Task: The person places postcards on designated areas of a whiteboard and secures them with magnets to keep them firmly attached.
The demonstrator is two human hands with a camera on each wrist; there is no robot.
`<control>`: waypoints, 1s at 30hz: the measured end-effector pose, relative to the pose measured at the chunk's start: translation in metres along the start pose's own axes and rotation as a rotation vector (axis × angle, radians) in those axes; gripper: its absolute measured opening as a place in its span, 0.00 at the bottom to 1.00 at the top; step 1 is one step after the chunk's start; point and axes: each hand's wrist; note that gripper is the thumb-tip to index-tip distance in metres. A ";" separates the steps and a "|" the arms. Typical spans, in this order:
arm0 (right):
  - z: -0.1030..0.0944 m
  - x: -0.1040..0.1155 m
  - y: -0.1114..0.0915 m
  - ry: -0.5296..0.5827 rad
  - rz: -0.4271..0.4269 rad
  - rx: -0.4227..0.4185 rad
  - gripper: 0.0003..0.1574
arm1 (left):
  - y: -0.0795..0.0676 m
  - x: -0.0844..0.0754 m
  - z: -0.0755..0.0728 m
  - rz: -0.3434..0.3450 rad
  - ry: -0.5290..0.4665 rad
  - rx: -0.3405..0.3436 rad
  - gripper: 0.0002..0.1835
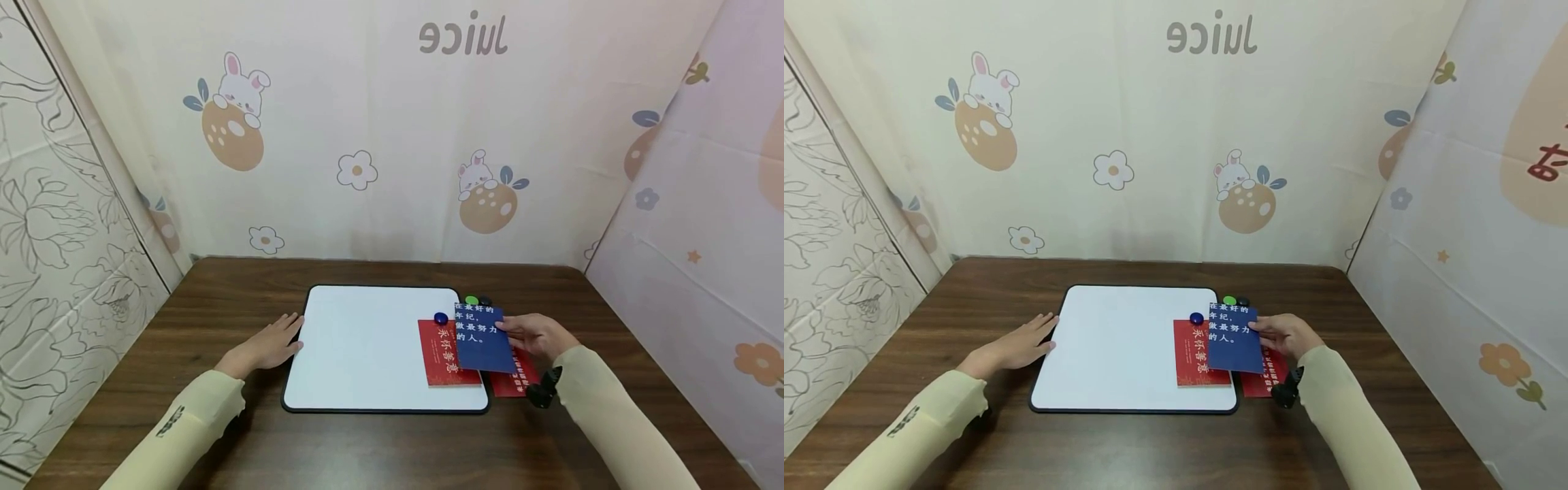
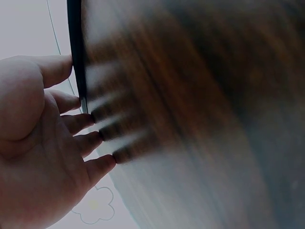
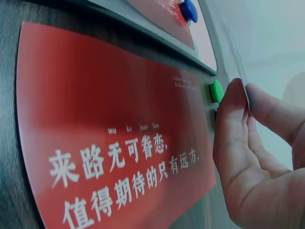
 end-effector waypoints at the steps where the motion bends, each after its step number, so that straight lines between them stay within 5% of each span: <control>1: 0.001 0.000 0.000 -0.004 0.001 -0.002 0.48 | 0.000 0.000 0.000 0.000 -0.001 0.001 0.32; 30: 0.036 0.001 0.001 -0.025 -0.020 0.009 0.39 | -0.002 -0.004 -0.003 -0.010 -0.016 0.001 0.32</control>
Point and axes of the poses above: each hand's wrist, its own y-axis towards the middle knuckle, its own z-axis out of the palm, x = y × z, and after that the axes turned 14 degrees about -x, right-handed
